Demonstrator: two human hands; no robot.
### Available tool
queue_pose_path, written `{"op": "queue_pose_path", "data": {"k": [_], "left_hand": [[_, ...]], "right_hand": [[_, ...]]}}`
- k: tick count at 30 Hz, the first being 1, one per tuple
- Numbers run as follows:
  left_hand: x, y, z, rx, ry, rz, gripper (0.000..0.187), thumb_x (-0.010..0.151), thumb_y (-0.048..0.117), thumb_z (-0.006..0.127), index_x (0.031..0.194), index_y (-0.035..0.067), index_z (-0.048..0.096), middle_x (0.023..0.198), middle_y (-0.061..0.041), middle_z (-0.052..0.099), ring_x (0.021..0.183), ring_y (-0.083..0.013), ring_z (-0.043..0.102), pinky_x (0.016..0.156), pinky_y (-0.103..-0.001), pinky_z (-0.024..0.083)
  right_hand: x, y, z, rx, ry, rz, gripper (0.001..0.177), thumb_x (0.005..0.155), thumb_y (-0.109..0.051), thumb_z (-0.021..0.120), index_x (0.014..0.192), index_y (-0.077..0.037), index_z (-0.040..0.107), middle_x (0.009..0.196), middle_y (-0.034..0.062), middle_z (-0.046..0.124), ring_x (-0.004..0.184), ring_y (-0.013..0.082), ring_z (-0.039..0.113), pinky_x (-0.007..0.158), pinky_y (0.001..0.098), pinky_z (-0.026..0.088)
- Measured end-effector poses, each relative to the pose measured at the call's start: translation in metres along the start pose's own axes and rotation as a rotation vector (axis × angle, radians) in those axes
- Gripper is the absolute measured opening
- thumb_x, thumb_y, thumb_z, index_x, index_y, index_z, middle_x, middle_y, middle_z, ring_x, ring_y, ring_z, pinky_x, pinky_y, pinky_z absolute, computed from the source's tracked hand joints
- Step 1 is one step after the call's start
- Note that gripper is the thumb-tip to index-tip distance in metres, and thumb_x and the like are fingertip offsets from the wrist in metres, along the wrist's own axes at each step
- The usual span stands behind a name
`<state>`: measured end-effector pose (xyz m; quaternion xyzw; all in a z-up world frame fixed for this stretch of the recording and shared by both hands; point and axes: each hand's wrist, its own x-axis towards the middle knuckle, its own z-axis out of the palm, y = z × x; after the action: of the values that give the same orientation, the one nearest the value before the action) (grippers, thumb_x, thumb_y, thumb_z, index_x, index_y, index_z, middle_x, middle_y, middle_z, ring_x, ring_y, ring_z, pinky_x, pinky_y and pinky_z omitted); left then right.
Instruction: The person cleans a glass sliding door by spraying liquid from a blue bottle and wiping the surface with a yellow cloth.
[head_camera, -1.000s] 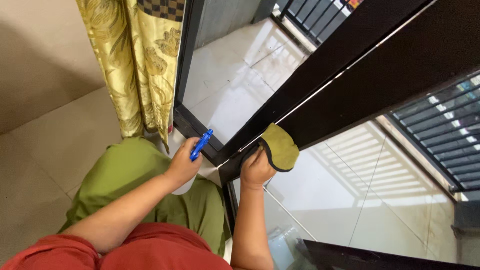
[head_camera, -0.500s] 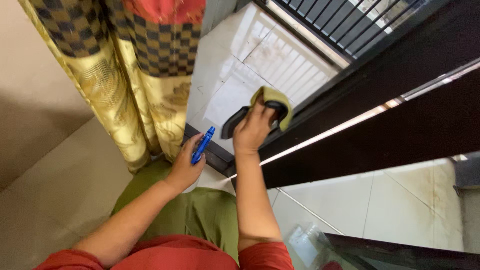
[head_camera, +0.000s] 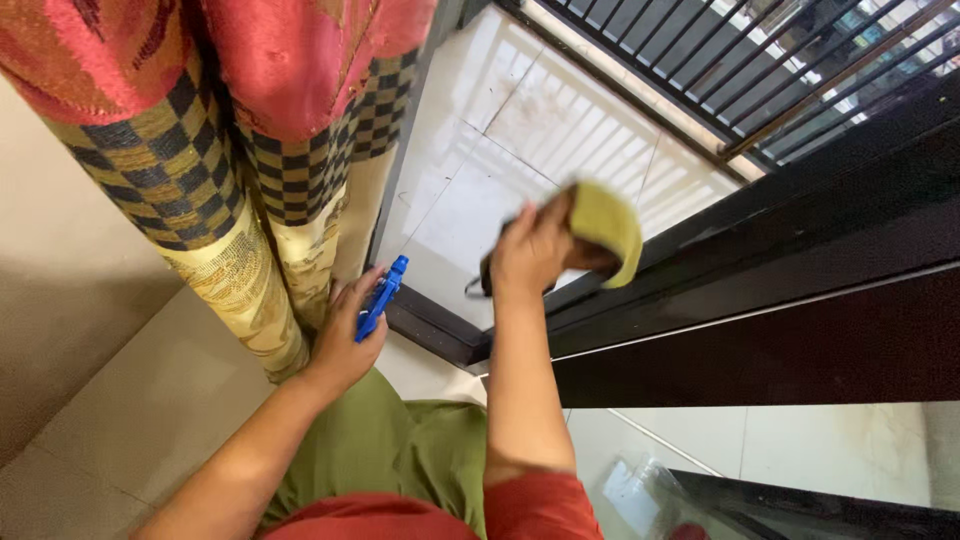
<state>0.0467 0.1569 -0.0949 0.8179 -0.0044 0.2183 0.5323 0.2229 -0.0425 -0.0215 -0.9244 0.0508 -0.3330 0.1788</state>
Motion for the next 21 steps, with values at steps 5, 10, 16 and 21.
{"op": "queue_pose_path", "data": {"k": [5,10,16,21], "left_hand": [[0.018,0.014,-0.003,-0.163,0.069,-0.08,0.075,0.085,-0.002,0.059,0.156,0.01,0.037,0.144,-0.022,0.045,0.126,-0.0291,0.057,0.103,-0.04,0.05],[0.034,0.011,-0.022,-0.068,0.124,0.053,0.075,0.088,-0.004,0.059,0.158,0.006,0.034,0.14,-0.021,0.056,0.123,-0.0312,0.058,0.101,-0.038,0.048],[0.032,0.003,-0.016,0.069,0.095,0.016,0.08,0.085,-0.004,0.063,0.159,0.009,0.036,0.133,-0.018,0.061,0.117,-0.0329,0.06,0.102,-0.042,0.045],[0.039,0.012,0.0,-0.039,0.109,0.052,0.08,0.085,-0.002,0.064,0.159,0.01,0.035,0.131,-0.017,0.062,0.124,-0.0317,0.062,0.109,-0.046,0.04]], "right_hand": [[-0.013,-0.072,0.062,-0.034,0.06,-0.737,0.045,0.094,-0.025,0.055,0.137,-0.018,0.064,0.143,0.0099,0.058,0.14,0.0309,0.047,0.107,0.0665,0.029],[-0.121,0.027,0.122,-0.231,-0.735,-0.654,0.028,0.108,-0.022,0.049,0.126,-0.021,0.071,0.127,-0.0007,0.07,0.128,0.0197,0.059,0.121,0.0524,0.037],[-0.074,0.077,0.024,-0.114,0.217,-0.292,0.051,0.099,-0.036,0.06,0.135,0.0,0.06,0.141,0.0294,0.056,0.136,0.0465,0.043,0.115,0.0646,0.028],[0.061,-0.022,-0.04,0.229,-0.038,0.109,0.042,0.106,-0.04,0.054,0.136,-0.011,0.062,0.124,0.0178,0.067,0.122,0.0375,0.058,0.111,0.0531,0.044]]}}
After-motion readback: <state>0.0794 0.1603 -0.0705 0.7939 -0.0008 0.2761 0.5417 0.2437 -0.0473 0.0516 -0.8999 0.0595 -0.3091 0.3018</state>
